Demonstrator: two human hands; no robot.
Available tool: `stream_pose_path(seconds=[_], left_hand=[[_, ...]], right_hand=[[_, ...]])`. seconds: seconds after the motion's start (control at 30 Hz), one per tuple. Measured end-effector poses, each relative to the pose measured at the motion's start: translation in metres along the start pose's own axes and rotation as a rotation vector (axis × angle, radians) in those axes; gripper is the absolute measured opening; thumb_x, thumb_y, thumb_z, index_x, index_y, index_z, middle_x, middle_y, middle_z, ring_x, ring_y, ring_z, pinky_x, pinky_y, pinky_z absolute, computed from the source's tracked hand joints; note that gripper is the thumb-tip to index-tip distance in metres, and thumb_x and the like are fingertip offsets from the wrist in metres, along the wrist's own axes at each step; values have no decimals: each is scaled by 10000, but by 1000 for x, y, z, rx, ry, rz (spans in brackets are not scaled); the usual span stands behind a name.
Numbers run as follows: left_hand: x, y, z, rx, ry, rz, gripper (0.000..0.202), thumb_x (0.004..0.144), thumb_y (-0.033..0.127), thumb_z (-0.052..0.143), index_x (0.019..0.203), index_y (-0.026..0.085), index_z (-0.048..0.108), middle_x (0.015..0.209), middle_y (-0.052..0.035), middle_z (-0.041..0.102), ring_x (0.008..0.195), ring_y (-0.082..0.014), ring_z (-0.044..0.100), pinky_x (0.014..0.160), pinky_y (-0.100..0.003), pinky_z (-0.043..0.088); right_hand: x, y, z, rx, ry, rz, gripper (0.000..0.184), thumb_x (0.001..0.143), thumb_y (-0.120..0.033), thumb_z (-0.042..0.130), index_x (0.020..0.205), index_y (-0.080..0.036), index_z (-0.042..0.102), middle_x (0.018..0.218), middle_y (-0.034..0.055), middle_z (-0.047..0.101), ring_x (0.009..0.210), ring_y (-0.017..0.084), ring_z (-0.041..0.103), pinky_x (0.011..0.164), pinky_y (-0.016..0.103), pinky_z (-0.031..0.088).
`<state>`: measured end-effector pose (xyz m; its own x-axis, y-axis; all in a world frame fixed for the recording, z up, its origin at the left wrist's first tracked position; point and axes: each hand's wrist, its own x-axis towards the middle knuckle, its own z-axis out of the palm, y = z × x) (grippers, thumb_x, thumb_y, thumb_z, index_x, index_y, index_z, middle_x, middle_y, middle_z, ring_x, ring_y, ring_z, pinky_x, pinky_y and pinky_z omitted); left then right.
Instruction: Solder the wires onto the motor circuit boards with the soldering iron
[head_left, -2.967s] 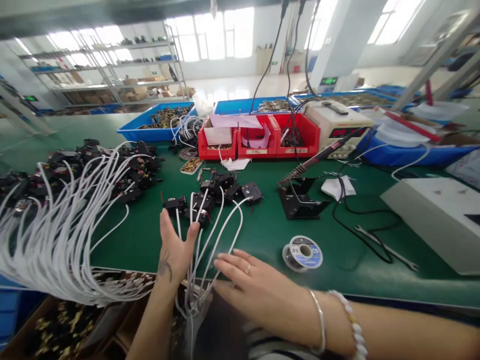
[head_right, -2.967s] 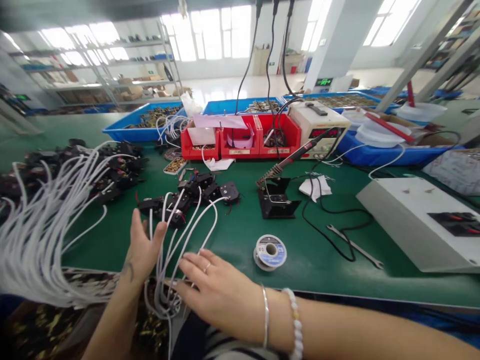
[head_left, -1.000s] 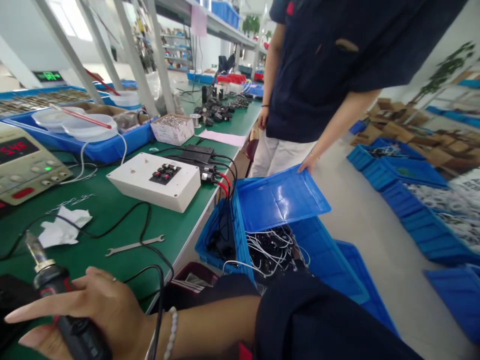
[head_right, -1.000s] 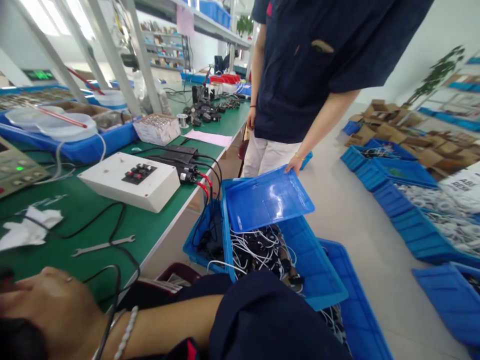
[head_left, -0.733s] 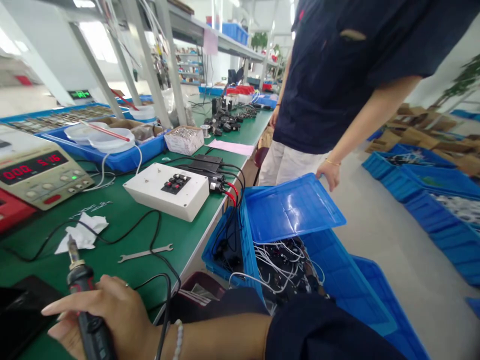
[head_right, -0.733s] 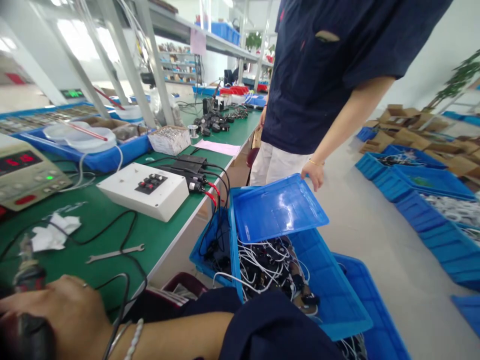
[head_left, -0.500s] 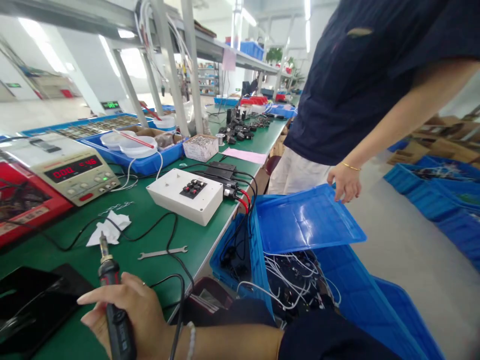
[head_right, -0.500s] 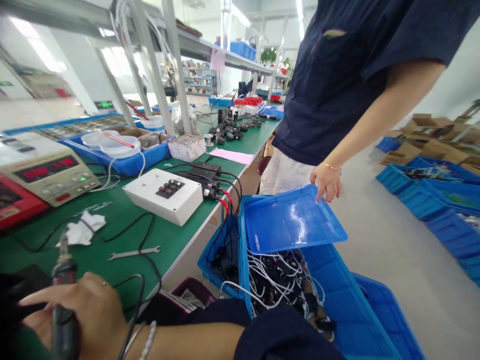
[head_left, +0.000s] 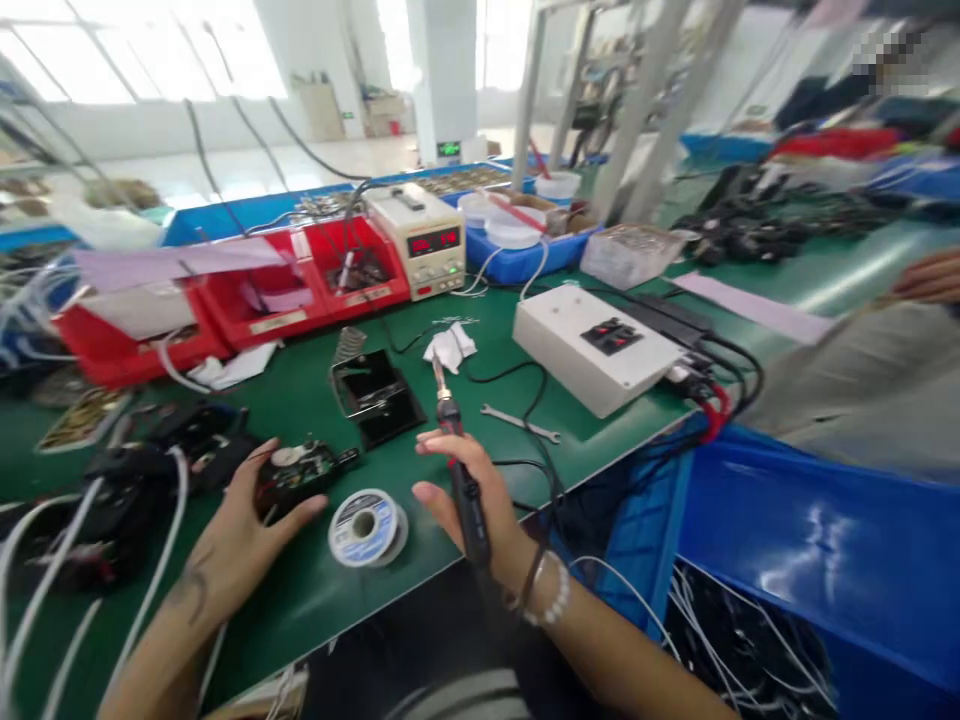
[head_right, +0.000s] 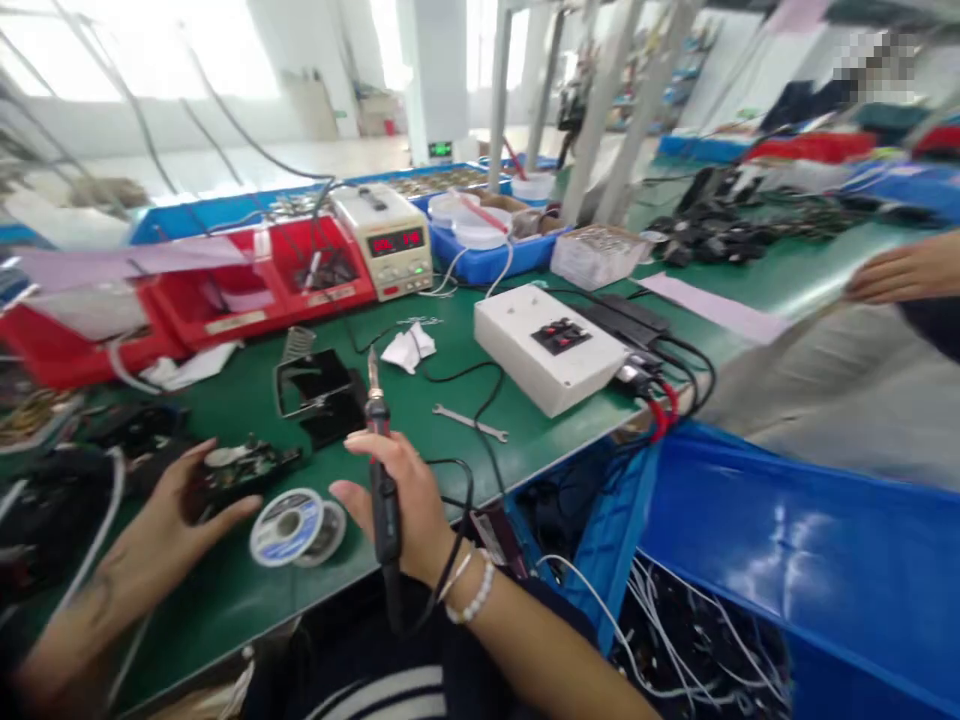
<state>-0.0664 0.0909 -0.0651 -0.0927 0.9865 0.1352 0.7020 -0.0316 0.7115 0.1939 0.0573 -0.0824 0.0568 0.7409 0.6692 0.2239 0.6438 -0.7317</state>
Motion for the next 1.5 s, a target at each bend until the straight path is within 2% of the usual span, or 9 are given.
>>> stream_pose_path(seconds=[0.13,0.27,0.37,0.47,0.6,0.73,0.97,1.33,1.5], left_hand=[[-5,-1,-1,-124,136,-43,645,726,503,832,1239,197,589,1190,-110,678,1041,-297,705,990,-537,583],[-25,28,-9,-306,276,79,666,732,520,830,1261,218,561,1316,-108,603,1203,-293,648,1032,-435,586],[-51,48,-10,-394,212,173,624,732,441,873,1264,264,599,1306,-64,619,1205,-262,653,992,-351,610],[-71,56,5,-450,55,206,614,732,389,892,1273,303,613,1240,-27,675,1126,-216,699,938,-294,628],[-80,54,23,-503,-61,198,580,793,328,855,1302,337,578,1265,-1,670,1125,-164,705,952,-236,605],[-78,53,25,-534,-74,190,585,807,304,845,1313,334,553,1313,4,633,1162,-145,686,975,-216,584],[-73,49,31,-521,-26,242,577,810,389,833,1280,267,522,1294,-47,629,1111,-197,705,915,-303,629],[-86,56,31,-384,-85,334,595,803,221,829,1313,281,529,1266,-31,650,1131,-185,684,966,-280,589],[-91,54,34,-337,-84,351,758,842,382,807,1480,317,404,1436,-87,569,1286,-244,609,1072,-384,537]], right_hand=[[0,-3,4,32,-247,-78,735,761,-544,809,1327,-216,473,1425,140,550,1314,225,576,1127,389,509],[-2,-6,14,-26,-370,-99,694,810,-410,809,1372,-226,446,1480,171,496,1291,226,604,1050,342,559],[-1,-3,14,-35,-403,-115,641,846,-299,774,1384,-233,434,1529,170,445,1336,225,573,1040,335,565],[2,-3,-1,-16,-388,-107,754,762,-448,842,1372,-238,450,1495,168,485,1390,261,523,1089,405,543],[5,-21,-23,7,-249,-56,600,838,-366,789,1334,-248,471,1271,120,611,1196,235,643,1035,438,568],[8,-42,-22,17,-210,-49,494,839,-92,726,1252,-250,505,1173,64,623,1002,151,690,929,341,605],[5,-36,-5,67,-276,-70,494,818,24,687,1220,-227,549,1214,51,667,1102,150,700,972,298,613],[-5,-60,-25,29,-295,-7,512,852,32,631,1269,-256,554,1254,23,672,1131,141,690,1035,304,603],[8,-67,-26,-31,-316,-71,499,812,-3,706,1223,-245,561,1199,26,677,1074,135,702,1009,263,604]])
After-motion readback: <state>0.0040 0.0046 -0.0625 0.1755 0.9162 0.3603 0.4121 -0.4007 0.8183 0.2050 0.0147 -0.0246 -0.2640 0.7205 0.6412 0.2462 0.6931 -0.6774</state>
